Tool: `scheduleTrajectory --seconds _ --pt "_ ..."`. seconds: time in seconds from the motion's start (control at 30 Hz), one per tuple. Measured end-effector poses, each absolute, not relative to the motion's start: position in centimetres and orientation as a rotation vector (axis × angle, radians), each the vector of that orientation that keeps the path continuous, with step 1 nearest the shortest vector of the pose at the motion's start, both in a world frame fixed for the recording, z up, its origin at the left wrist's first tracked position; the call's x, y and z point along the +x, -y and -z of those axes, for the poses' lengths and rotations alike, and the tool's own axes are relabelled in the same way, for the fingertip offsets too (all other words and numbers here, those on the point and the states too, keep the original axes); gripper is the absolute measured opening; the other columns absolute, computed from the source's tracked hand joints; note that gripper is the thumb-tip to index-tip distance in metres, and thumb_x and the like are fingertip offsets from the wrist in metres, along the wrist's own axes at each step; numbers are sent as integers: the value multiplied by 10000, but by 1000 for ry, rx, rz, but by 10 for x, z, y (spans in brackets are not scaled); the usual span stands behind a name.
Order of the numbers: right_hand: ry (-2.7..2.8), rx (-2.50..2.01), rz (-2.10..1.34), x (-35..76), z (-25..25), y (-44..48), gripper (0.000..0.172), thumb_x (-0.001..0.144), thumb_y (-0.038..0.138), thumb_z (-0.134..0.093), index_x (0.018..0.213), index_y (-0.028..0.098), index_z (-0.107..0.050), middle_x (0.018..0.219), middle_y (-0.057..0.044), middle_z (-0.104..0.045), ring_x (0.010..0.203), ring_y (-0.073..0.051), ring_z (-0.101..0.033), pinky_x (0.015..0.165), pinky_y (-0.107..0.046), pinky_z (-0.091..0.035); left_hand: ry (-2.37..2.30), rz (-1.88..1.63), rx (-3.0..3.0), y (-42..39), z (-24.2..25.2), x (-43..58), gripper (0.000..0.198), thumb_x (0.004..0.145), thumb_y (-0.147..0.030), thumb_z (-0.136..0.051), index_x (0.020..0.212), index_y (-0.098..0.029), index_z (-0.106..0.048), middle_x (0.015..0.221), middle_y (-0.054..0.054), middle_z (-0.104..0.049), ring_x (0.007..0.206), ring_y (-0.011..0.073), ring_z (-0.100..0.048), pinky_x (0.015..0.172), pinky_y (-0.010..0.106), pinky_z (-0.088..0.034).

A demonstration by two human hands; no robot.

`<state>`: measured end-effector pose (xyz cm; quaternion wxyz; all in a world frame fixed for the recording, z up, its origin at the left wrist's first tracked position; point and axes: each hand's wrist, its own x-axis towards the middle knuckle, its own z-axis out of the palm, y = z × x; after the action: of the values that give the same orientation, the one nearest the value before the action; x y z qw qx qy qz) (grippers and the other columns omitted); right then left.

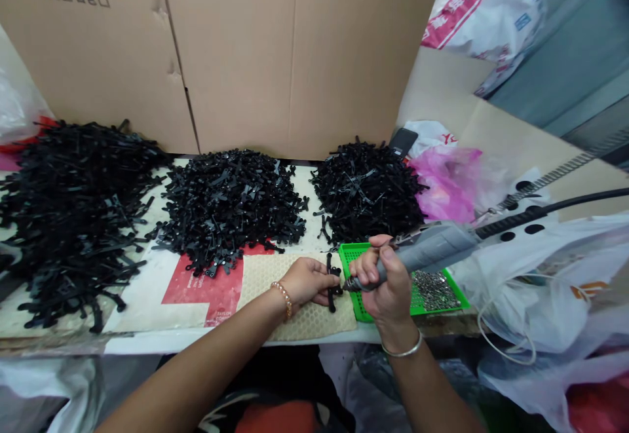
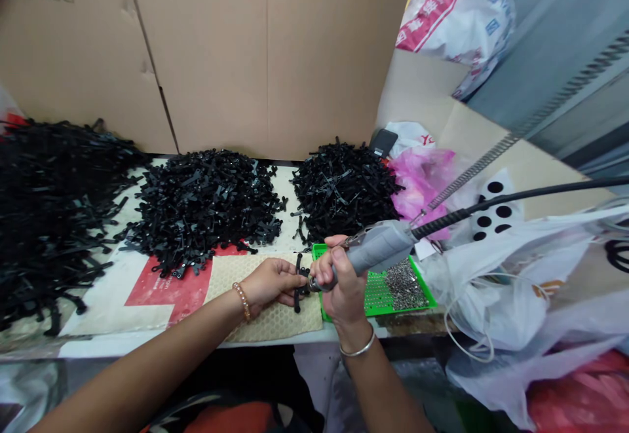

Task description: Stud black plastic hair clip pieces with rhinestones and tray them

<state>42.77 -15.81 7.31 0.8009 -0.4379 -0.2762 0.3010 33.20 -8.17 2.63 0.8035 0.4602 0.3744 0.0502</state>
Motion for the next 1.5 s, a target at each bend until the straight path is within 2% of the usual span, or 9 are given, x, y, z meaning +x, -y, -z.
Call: scheduleTrajectory --seconds 0.37,0.63,0.83,1.0,1.1,1.27,1.5 --pt "674 -947 -642 428 -67 160 181 815 374 -609 879 217 -546 426 106 -364 366 -82 -340 461 -221 -388 -798 -123 992 82 -27 331 376 579 -314 -825 575 -133 -496 517 -18 -553 473 86 -530 484 237 -512" --pt "782 -893 -708 425 -61 160 141 863 351 -597 864 222 -539 436 102 -373 368 -80 -344 452 -213 -369 -827 -136 1003 84 -27 332 325 688 -183 -746 534 -135 -463 466 -28 -526 408 76 -518 430 204 -495" --pt "895 -835 -802 426 -53 158 123 879 330 -591 870 218 -542 437 102 -365 368 -80 -344 457 -216 -389 -832 -144 1015 83 -22 332 355 676 -219 -765 515 -139 -458 440 -36 -506 385 78 -507 429 218 -499" --pt "883 -890 -802 422 -60 161 193 843 378 -622 899 206 -552 426 100 -370 364 -93 -351 443 -229 -382 -818 -146 1014 83 -22 332 366 635 -265 -797 516 -138 -475 434 -46 -488 396 69 -498 440 212 -502" --pt "834 -916 -701 433 -75 165 211 816 391 -643 902 212 -572 422 101 -380 362 -88 -348 451 -226 -386 -802 -142 975 82 -23 331 347 603 -285 -817 546 -126 -513 508 -6 -569 461 86 -548 474 218 -513" --pt "644 -1016 -335 476 -84 164 233 759 375 -689 857 192 -583 429 96 -406 383 -83 -368 469 -220 -408 -739 -110 922 78 -26 327 314 547 -282 -846 641 -91 -616 652 57 -660 568 111 -607 555 235 -533" --pt "581 -1141 -361 493 -56 159 265 745 376 -709 861 171 -589 448 89 -423 392 -80 -390 439 -207 -388 -708 -80 889 76 -28 324 253 504 -156 -824 697 -91 -673 746 70 -689 668 135 -645 619 232 -536"
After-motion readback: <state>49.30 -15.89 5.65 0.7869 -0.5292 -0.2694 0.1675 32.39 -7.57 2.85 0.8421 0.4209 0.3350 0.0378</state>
